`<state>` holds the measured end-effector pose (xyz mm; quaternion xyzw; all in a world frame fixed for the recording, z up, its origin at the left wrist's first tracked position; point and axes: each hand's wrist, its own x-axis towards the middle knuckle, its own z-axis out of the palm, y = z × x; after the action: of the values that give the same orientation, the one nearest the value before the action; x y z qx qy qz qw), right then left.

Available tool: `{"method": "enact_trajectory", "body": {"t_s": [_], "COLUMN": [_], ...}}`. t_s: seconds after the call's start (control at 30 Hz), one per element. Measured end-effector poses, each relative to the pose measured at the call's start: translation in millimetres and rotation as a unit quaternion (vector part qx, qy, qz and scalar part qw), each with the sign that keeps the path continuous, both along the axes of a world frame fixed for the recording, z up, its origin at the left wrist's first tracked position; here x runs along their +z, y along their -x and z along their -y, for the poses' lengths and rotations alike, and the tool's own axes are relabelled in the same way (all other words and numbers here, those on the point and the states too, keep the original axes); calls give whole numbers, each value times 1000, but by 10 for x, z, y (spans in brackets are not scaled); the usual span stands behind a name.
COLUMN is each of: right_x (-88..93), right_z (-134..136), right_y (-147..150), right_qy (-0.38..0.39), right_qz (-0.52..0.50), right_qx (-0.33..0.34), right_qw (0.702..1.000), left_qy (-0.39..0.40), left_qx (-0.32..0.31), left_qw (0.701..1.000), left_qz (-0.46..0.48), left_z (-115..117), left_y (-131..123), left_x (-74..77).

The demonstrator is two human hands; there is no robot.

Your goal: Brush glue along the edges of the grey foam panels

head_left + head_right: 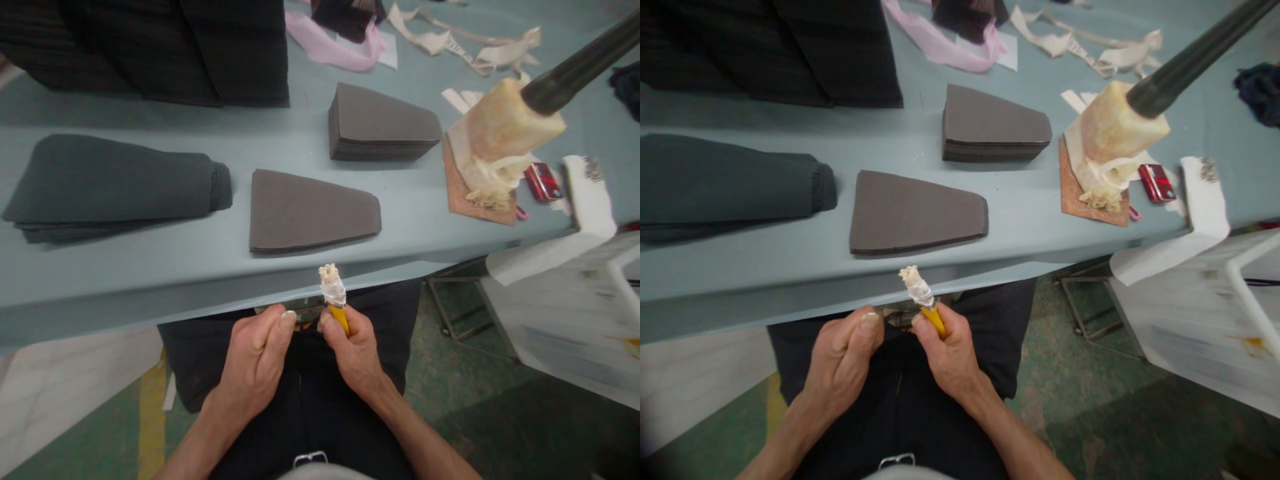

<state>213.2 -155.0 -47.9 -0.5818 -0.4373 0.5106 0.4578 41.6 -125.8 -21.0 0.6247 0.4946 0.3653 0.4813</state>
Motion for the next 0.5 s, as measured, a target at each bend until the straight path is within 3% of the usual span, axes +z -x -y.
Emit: {"method": "enact_trajectory", "body": {"t_s": [0.2, 0.37, 0.5], "right_x": [6, -2, -4], "right_z": [-5, -16, -23], "right_y": [13, 17, 28], "right_qy": [21, 18, 14], "right_qz": [-45, -30, -30], "right_qx": [-9, -18, -15], "right_qw": [999, 999, 999], "left_qy": [193, 218, 231], "left_qx": [21, 46, 42], "left_qw": [963, 967, 956], "left_qz": [185, 120, 175], "left_z": [-45, -106, -67], "left_y": [-34, -58, -80], "left_x": [-28, 65, 18]}}
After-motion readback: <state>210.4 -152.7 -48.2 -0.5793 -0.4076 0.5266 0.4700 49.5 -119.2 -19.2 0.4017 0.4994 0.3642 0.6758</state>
